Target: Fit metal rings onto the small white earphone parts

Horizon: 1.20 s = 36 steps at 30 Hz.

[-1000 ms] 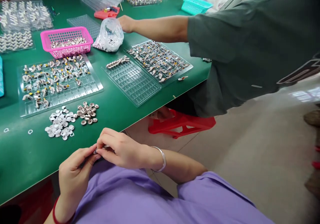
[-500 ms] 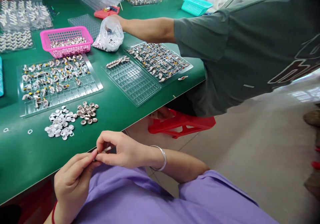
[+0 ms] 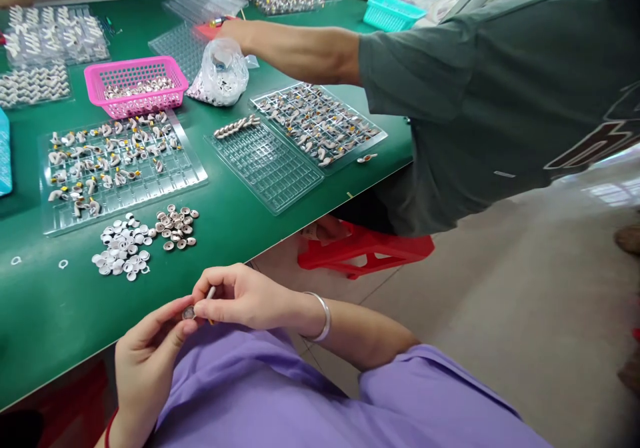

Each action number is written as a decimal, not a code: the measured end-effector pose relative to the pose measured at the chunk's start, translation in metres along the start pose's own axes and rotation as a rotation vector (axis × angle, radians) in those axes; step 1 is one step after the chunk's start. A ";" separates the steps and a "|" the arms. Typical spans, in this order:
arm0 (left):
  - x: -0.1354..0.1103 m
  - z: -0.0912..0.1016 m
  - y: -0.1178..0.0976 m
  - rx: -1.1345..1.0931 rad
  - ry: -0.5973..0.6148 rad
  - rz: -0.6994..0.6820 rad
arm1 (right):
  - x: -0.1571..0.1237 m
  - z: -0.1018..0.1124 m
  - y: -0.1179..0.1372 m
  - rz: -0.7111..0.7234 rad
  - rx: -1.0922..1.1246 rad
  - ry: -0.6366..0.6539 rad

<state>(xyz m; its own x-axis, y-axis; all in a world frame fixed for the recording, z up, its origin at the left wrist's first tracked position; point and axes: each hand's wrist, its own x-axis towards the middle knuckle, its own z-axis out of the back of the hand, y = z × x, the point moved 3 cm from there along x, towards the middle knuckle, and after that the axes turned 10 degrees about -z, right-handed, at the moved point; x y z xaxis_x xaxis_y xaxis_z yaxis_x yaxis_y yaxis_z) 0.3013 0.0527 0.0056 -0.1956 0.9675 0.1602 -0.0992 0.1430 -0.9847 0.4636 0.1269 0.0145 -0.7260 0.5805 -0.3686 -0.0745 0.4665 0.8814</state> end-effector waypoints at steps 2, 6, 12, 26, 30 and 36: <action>0.000 0.000 0.003 -0.070 -0.032 0.077 | 0.000 0.000 0.000 -0.018 0.000 0.006; 0.000 0.000 0.000 -0.034 -0.073 0.034 | 0.002 -0.002 -0.001 -0.045 0.003 0.020; -0.001 0.002 -0.012 0.187 -0.032 -0.349 | 0.002 -0.006 -0.005 -0.080 0.011 0.048; -0.002 0.012 -0.007 0.090 -0.001 -0.223 | 0.006 -0.021 -0.015 -0.248 0.402 0.194; -0.001 0.009 0.001 -0.201 -0.118 -0.012 | 0.000 -0.021 -0.006 -0.237 0.393 0.217; 0.002 0.003 0.002 -0.308 -0.150 0.029 | 0.001 -0.020 -0.005 -0.216 0.447 0.212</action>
<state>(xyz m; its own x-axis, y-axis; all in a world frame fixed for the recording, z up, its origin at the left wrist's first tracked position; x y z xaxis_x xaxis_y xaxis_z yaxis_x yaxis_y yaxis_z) 0.2974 0.0538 0.0043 -0.3377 0.9338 0.1178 0.2034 0.1946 -0.9596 0.4494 0.1112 0.0154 -0.8519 0.3137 -0.4194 0.0270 0.8260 0.5630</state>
